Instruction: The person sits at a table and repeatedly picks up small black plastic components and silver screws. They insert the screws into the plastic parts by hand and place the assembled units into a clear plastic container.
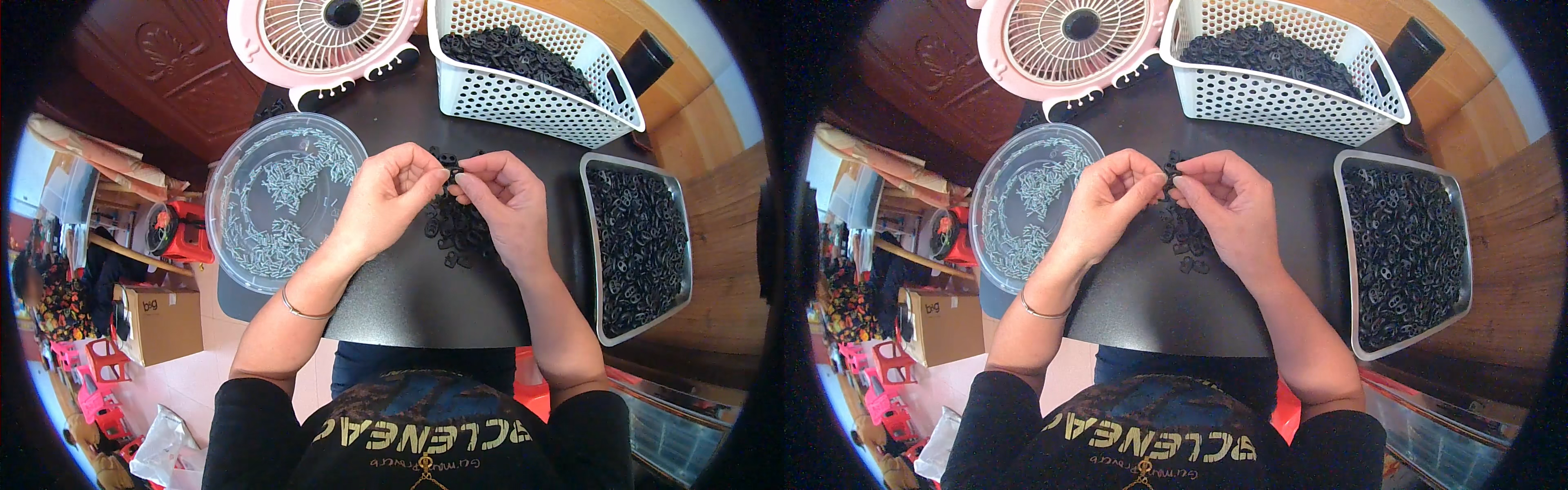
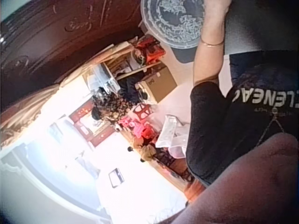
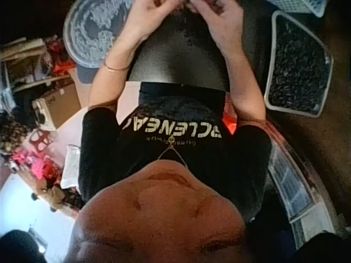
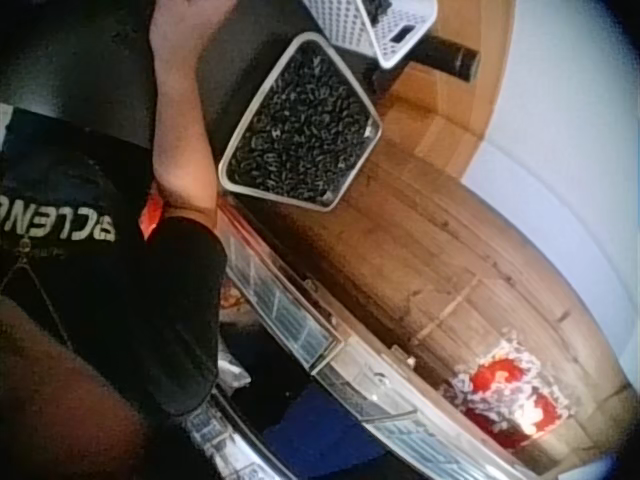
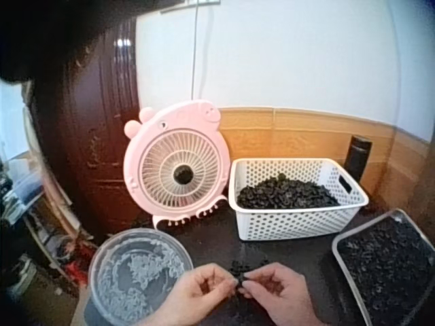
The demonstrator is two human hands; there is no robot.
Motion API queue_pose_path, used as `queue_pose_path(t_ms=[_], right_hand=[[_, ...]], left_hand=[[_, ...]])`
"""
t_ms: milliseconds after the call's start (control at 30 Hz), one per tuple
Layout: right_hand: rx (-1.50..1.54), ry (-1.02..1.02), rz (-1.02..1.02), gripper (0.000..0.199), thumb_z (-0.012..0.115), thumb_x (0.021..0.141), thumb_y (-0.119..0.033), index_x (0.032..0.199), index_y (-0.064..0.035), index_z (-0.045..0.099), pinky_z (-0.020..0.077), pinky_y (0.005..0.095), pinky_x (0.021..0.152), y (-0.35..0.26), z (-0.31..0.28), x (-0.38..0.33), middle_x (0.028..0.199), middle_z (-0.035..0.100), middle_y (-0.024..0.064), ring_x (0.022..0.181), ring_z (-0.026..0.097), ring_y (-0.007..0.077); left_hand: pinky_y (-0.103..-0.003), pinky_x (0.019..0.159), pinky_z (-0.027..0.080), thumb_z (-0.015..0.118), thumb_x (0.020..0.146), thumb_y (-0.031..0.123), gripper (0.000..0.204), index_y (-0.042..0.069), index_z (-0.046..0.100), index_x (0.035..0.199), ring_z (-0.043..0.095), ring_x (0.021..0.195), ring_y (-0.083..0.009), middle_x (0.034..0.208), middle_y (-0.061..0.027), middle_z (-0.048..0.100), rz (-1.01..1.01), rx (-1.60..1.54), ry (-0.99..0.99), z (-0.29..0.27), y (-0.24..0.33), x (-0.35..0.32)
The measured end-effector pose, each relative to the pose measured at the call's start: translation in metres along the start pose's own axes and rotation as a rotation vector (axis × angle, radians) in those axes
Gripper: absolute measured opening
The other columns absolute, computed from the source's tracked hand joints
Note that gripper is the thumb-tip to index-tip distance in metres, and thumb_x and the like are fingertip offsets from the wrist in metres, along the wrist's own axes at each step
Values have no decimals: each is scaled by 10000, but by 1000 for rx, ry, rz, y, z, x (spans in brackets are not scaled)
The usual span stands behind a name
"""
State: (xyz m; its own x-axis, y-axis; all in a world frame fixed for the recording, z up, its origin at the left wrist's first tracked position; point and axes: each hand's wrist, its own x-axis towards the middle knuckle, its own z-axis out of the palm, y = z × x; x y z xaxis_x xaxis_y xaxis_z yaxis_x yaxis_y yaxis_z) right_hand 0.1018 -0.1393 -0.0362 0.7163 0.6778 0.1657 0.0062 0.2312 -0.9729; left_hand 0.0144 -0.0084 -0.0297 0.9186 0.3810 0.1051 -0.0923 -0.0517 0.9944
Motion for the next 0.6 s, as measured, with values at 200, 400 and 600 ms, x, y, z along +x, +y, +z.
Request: queue_pose_path(t_ms=[200, 400, 600], right_hand=[[19, -9, 8, 122, 564, 800, -3, 916, 31, 554, 506, 221, 680, -1, -2, 0, 823, 605, 92, 738, 603, 120], [16, -26, -16, 136, 529, 824, -15, 949, 31, 558, 493, 218, 690, -6, -1, 0, 860, 595, 79, 750, 593, 112], [31, 47, -12, 138, 515, 841, -47, 954, 17, 560, 467, 203, 694, -7, -9, 5, 862, 584, 55, 753, 576, 94]], left_hand=[[-128, 479, 346, 579, 800, 36, 46, -8, 568, 797, 452, 558, 25, 671, 31, 574, 52, 56, 30, 2, 0, -2], [-174, 496, 386, 589, 789, 52, 62, -9, 581, 795, 495, 569, -18, 677, 0, 593, 88, 105, 57, -1, 5, -1], [-352, 650, 441, 638, 671, 94, 136, 37, 588, 783, 552, 716, -278, 697, -106, 556, 358, 882, 37, -21, 11, 3]])
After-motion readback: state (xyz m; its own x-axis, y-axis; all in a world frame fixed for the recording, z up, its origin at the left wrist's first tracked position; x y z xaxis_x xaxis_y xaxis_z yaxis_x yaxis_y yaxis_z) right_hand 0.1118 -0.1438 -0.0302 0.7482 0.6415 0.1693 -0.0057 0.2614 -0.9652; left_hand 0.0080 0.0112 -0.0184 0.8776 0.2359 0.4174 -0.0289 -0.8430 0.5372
